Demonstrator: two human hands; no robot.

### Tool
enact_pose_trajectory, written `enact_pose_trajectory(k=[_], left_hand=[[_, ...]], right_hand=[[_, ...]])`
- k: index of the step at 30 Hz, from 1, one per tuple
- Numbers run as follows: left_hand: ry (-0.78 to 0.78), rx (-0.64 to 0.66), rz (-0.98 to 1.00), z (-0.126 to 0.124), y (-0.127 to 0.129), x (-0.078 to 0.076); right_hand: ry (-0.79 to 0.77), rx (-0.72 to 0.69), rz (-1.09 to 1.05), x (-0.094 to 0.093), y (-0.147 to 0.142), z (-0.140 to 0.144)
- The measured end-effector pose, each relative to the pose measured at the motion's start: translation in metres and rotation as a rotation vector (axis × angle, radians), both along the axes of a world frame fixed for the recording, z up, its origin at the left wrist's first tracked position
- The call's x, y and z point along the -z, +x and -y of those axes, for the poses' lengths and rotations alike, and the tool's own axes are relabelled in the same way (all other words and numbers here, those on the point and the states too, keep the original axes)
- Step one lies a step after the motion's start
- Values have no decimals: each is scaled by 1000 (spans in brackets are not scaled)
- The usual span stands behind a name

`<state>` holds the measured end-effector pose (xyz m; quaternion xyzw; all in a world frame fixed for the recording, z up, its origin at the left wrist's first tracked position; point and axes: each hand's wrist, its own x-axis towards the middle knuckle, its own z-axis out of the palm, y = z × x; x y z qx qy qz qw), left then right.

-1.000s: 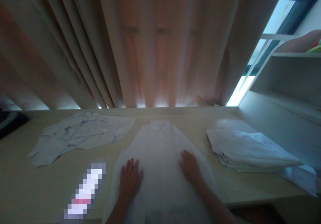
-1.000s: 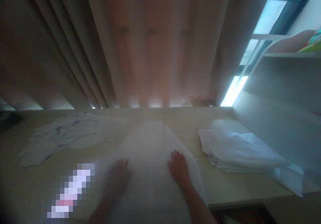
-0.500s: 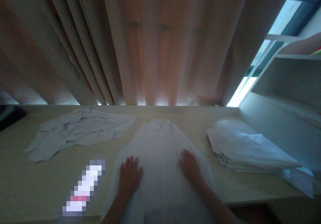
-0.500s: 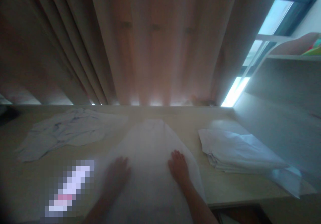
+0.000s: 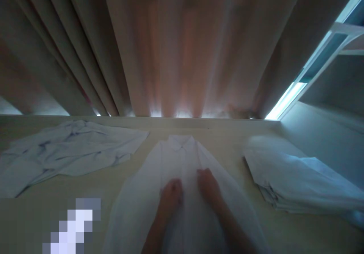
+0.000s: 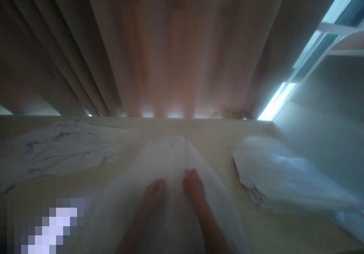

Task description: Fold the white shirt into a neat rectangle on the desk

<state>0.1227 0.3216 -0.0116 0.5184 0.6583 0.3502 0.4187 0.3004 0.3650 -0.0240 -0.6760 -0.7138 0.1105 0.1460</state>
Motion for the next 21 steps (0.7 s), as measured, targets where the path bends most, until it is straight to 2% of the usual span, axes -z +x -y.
enact_pose_trajectory(k=[3,6,13,21], left_hand=[[1,64,-287,-2,6,12],[-21,123,-423,3,8,18],[-78,119,-378,5,9,16],[-84,134,-435,7,9,19]], right_hand=[[-90,11,51,-2,0,-2],[-80,5,17,-3,3,0],[-23,79,-81,0,7,-1],[23,57,-178,-2,5,6]])
